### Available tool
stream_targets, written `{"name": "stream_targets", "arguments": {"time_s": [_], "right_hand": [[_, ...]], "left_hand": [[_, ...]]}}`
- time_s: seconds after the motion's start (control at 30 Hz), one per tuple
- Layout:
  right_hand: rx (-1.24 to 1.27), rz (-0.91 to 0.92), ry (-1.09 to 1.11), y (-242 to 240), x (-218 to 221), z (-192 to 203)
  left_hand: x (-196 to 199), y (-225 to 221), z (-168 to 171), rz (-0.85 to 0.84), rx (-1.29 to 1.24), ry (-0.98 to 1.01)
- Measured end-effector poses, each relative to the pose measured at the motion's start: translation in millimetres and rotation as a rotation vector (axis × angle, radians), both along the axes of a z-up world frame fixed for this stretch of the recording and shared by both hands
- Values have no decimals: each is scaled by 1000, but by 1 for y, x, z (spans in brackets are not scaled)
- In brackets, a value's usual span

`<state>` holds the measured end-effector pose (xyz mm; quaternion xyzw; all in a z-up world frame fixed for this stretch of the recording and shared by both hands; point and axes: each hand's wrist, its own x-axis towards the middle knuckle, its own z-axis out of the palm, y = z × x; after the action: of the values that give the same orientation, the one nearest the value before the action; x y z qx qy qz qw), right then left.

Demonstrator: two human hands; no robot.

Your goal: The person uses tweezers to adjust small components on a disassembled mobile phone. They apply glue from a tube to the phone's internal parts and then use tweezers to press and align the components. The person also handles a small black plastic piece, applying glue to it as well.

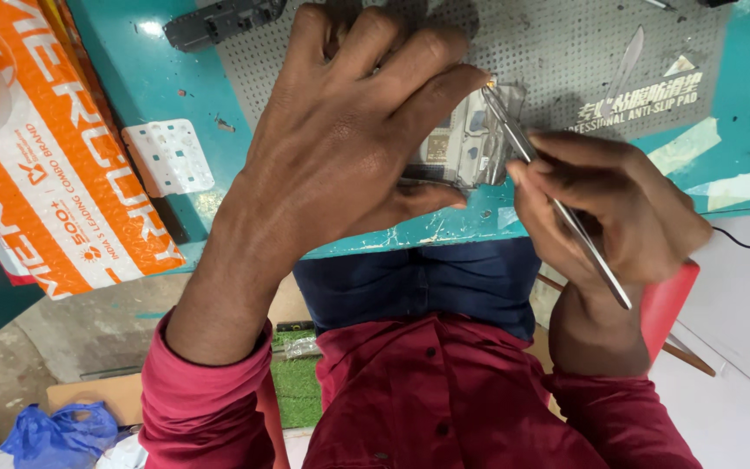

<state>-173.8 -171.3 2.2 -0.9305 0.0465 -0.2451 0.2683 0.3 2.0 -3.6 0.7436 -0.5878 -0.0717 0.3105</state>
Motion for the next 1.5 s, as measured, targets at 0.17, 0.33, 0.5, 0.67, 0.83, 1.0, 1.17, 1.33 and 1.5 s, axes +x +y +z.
{"name": "stream_targets", "arguments": {"time_s": [0.17, 0.33, 0.5, 0.67, 0.83, 1.0, 1.17, 1.33, 1.5], "right_hand": [[105, 25, -5, -1, 0, -8], [267, 43, -70, -5, -2, -13], [114, 66, -5, -7, -10, -13], [8, 86, -19, -10, -11, -16], [-88, 57, -17, -10, -10, -16], [-41, 58, 13, -9, -8, -12], [-172, 81, 16, -10, -7, -10], [-127, 89, -21, -12, -4, -14], [-152, 97, -71, -11, -7, -16]], "left_hand": [[0, 1, -1, 6, -31, -29], [0, 1, -2, 10, -39, -29], [0, 1, -4, 13, -28, -53], [0, 1, -4, 10, -26, -53], [0, 1, -3, 6, -20, -47], [1, 1, -3, 2, 11, -48], [0, 2, -5, 4, -21, -46], [0, 2, -6, 3, -24, -49], [-3, 2, -7, 9, -45, -22]]}}
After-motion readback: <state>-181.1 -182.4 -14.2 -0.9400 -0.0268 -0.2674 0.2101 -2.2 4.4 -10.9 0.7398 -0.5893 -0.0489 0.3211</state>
